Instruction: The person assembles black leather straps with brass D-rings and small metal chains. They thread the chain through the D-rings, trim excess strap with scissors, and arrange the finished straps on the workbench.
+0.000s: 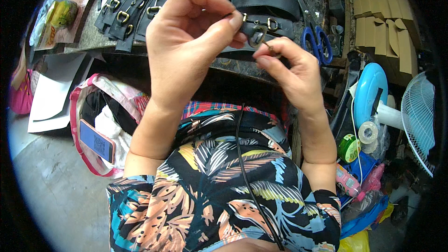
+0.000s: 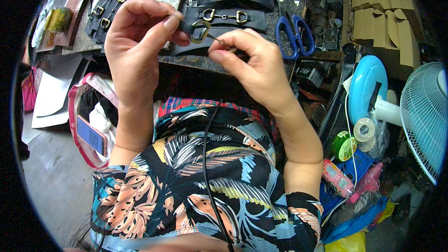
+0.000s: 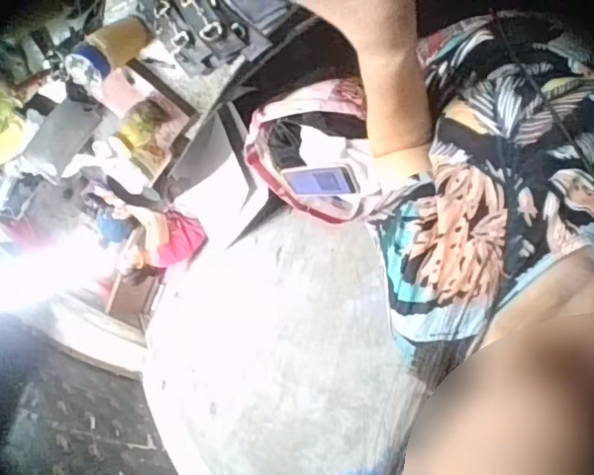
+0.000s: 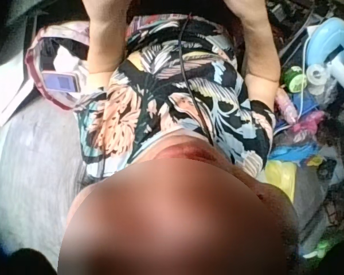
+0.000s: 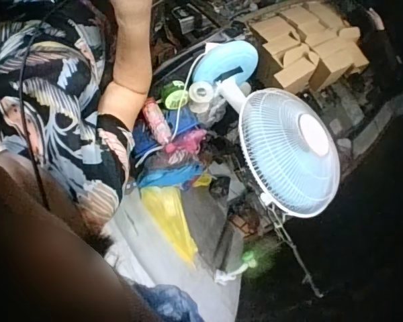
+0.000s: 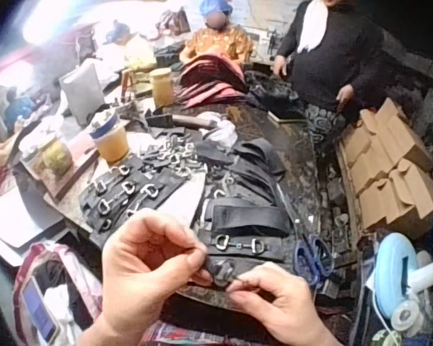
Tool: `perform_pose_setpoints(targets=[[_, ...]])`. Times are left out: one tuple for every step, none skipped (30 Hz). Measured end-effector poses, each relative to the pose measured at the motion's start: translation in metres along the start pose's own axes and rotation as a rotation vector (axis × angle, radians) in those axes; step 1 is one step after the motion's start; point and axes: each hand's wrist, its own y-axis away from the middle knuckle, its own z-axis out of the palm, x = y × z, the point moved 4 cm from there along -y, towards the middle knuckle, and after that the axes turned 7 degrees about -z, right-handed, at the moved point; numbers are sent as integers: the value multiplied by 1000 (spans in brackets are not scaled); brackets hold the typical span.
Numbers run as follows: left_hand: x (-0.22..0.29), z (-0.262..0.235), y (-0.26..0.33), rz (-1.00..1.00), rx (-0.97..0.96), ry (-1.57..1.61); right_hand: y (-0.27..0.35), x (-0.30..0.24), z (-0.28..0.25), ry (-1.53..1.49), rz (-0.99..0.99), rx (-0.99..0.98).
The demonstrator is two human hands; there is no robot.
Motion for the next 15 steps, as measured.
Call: perform_pose_setpoints(targets=[[-1, -4, 4, -11, 37, -32, 5, 0, -5, -90, 62, 48], [-3, -7, 5, 4, 45, -102, 6, 0, -11, -130, 68, 74], [-6, -10, 7, 20, 50, -172, 8, 1, -17, -141, 123, 94], [-9, -12, 9, 35, 53, -240, 7, 4, -23, -129, 159, 84], [-13, -11, 8, 86, 29, -341, 7, 7, -26, -122, 215, 83], [-15, -12, 10, 101, 26, -513, 8, 9, -28, -102, 226, 99], [-19, -13, 11, 100, 26, -687, 7, 11, -30, -18, 227, 103], [-20, -13, 11, 162, 29, -780, 8, 14, -31, 55, 234, 117], [-19, -13, 12, 234, 28, -861, 8, 15, -31, 103, 211, 126], [-19, -12, 12, 307, 30, -941, 7, 17, -32, 160, 188, 151], [-17, -11, 12, 380, 34, -1022, 7, 18, -33, 195, 164, 147], [-18, -12, 13, 352, 18, -1089, 6, 19, -33, 228, 141, 144], [-16, -11, 13, 385, 17, -1172, 5, 20, -35, 260, 140, 149], [-13, -10, 14, 414, 11, -1254, 6, 21, -36, 167, 166, 147], [-12, -8, 13, 442, 5, -1336, 6, 23, -38, 73, 215, 154]])
